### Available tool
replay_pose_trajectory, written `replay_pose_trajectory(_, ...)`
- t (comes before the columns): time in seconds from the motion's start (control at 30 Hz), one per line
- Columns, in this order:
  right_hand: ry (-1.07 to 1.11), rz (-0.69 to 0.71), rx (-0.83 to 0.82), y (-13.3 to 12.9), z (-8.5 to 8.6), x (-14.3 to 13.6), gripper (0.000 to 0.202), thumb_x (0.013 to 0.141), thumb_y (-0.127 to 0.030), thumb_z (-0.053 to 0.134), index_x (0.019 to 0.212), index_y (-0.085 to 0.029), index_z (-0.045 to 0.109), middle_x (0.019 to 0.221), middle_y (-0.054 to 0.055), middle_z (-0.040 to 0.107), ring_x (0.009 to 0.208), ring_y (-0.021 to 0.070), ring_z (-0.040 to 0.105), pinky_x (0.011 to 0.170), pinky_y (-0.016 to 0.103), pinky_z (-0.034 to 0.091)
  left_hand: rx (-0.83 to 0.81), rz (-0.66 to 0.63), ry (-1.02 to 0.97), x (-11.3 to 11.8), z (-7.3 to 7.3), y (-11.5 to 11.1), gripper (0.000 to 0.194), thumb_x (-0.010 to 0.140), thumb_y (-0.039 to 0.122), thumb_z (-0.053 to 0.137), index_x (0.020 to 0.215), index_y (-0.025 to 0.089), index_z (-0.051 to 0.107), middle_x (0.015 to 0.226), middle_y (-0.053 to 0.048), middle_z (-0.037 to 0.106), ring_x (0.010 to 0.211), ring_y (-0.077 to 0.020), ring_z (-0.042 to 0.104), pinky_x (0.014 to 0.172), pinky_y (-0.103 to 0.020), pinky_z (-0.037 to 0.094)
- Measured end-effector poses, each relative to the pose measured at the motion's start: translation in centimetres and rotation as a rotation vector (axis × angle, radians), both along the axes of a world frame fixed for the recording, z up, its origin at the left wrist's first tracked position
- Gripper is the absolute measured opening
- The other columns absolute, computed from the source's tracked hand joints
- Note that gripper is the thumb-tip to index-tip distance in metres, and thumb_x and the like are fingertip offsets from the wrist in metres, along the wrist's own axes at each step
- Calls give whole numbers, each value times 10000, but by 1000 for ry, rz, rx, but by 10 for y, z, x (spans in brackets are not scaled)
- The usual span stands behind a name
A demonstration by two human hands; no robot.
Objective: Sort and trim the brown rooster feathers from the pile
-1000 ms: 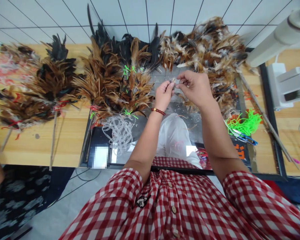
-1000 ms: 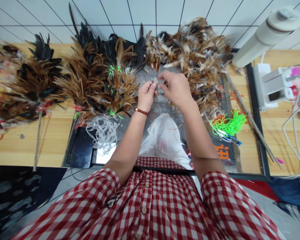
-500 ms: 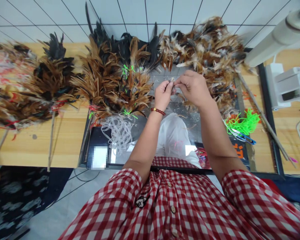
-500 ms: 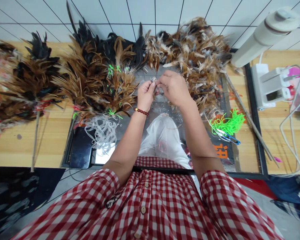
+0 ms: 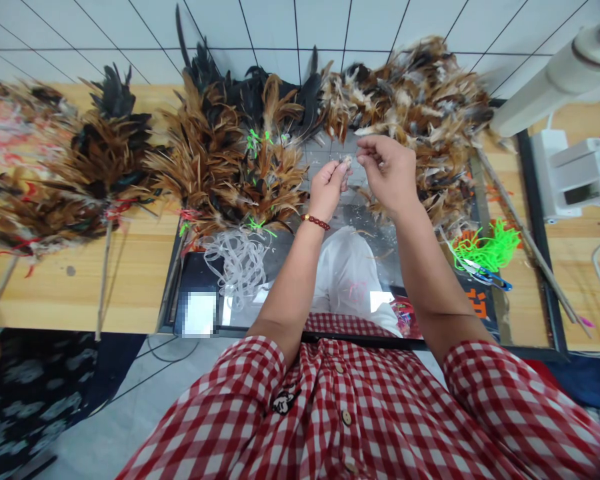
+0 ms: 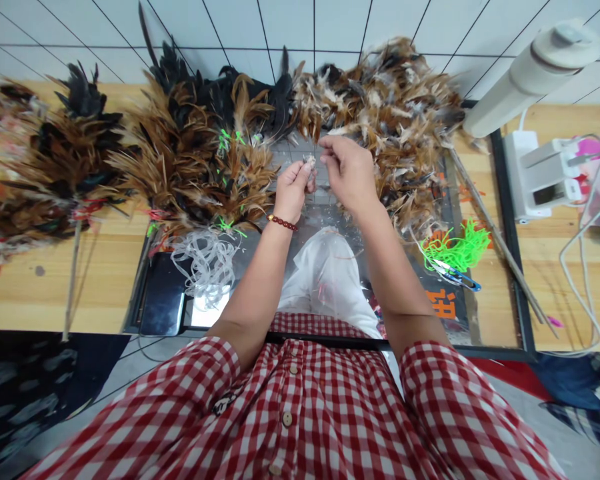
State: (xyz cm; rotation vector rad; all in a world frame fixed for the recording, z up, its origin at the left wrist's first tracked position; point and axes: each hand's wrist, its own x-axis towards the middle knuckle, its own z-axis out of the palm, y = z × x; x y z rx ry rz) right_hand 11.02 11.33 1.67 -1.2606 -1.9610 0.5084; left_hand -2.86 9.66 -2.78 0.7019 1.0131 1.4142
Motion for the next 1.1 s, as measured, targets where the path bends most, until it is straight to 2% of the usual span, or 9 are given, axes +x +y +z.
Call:
replay_pose_trajectory(0.17,227,145,-186,5,-4,3,471,908,-677,698,1163,-286,752,964,52,732,957,235,722,889,428,623,-1,-77,-25,-1,10,-6,324,934,381,748,723,180,606,609,58,510,545,-44,481,568,-187,408)
replay_pose_trajectory(0.27,403,228,-328,2,-1,2,475,838,-723,750,966,-266,739,772,20,668,780,197,693,742,378,617,20,-165,-33,-1,14,-10,325,938,371,746,712,178,613,575,68,496,503,-36,447,568,-188,437)
replay_pose_trajectory(0.43,515,195,-396,1,0,-1,470,790,-678,818,770,-255,614,634,-12,550,635,180,624,600,341,555,20,-271,-63,2,12,-12,280,936,373,746,764,167,664,637,37,576,578,-66,573,616,-211,499)
replay_pose_trajectory(0.57,392,112,-326,5,-3,0,377,892,-586,737,776,-246,622,663,1,582,664,180,620,664,353,551,40,-248,-19,2,7,-9,277,910,391,775,778,169,672,686,22,618,674,-93,637,682,-227,525)
replay_pose_trajectory(0.67,156,22,-218,7,-2,5,310,944,-519,663,883,-219,710,809,48,688,824,213,666,802,389,560,63,-119,35,-1,4,-5,331,908,462,765,768,182,658,652,41,593,637,-71,605,673,-209,515)
replay_pose_trajectory(0.77,-191,-38,-162,5,-4,11,272,899,-440,708,989,-192,774,952,105,751,969,275,686,914,441,543,56,27,23,-5,5,-2,350,937,520,712,810,197,665,637,55,574,600,-51,578,655,-190,503)
replay_pose_trajectory(0.9,-523,-37,-219,3,-12,11,152,843,-298,734,932,-193,800,1030,156,772,1014,335,704,941,477,532,23,99,-27,-8,9,0,276,972,423,693,814,199,656,626,52,576,594,-47,562,640,-179,488)
replay_pose_trajectory(1.0,-531,-38,-246,4,-14,11,127,880,-301,692,862,-205,773,940,143,773,969,327,706,909,463,544,-21,128,-36,-7,10,1,253,980,339,685,780,194,631,639,48,584,620,-53,576,667,-181,493)
replay_pose_trajectory(1.1,-289,-55,-203,5,-8,9,221,944,-395,631,919,-211,751,838,90,747,858,266,689,831,410,560,-41,143,-39,-7,7,2,258,959,334,712,763,188,626,692,40,609,679,-62,618,708,-194,503)
